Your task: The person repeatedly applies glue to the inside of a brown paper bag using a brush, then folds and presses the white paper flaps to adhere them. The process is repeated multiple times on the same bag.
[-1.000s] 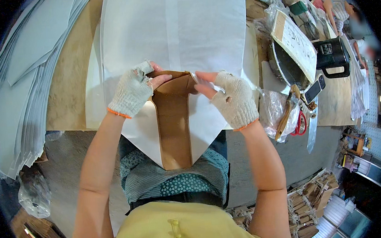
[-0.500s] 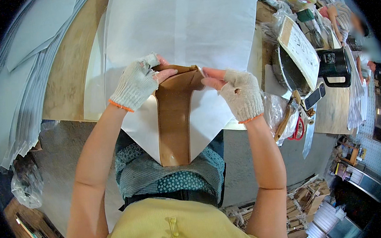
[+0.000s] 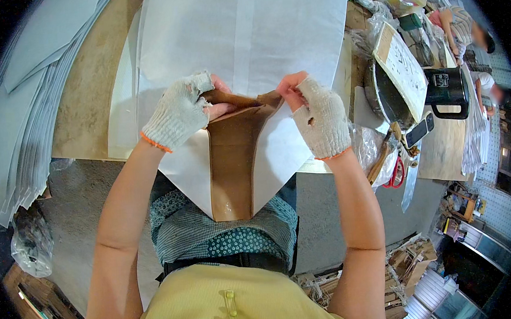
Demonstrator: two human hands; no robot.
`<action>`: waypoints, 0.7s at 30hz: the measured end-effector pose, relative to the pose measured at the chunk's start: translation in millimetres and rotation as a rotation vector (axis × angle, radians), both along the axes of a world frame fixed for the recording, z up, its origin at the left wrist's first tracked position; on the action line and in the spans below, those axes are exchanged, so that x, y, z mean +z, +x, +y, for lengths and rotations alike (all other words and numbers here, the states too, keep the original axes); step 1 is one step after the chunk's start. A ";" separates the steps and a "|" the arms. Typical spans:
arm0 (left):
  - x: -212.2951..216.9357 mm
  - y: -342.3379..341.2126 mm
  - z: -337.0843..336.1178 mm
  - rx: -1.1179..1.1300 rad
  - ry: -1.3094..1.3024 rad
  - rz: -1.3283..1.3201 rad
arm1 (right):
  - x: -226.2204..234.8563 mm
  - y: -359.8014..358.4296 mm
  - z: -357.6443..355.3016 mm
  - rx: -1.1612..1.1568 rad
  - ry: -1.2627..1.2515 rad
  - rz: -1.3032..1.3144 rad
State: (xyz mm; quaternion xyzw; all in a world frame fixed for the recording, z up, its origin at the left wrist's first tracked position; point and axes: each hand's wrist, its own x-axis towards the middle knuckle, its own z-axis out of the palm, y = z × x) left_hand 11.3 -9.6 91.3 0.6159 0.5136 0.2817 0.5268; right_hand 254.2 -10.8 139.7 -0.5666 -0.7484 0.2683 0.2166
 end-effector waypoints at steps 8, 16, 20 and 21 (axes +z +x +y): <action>-9.6 4.1 -1.7 0.037 0.178 0.019 | -1.0 -5.0 -8.4 0.138 0.191 -0.072; 11.6 26.3 18.4 -0.160 0.232 0.272 | -10.8 -9.7 -15.2 0.187 0.508 -0.430; 4.4 28.7 21.1 -0.198 0.112 0.257 | -24.0 0.3 -24.1 0.355 0.610 -0.470; 4.2 31.7 23.8 -0.245 0.111 0.359 | -29.0 2.9 -23.8 0.348 0.621 -0.453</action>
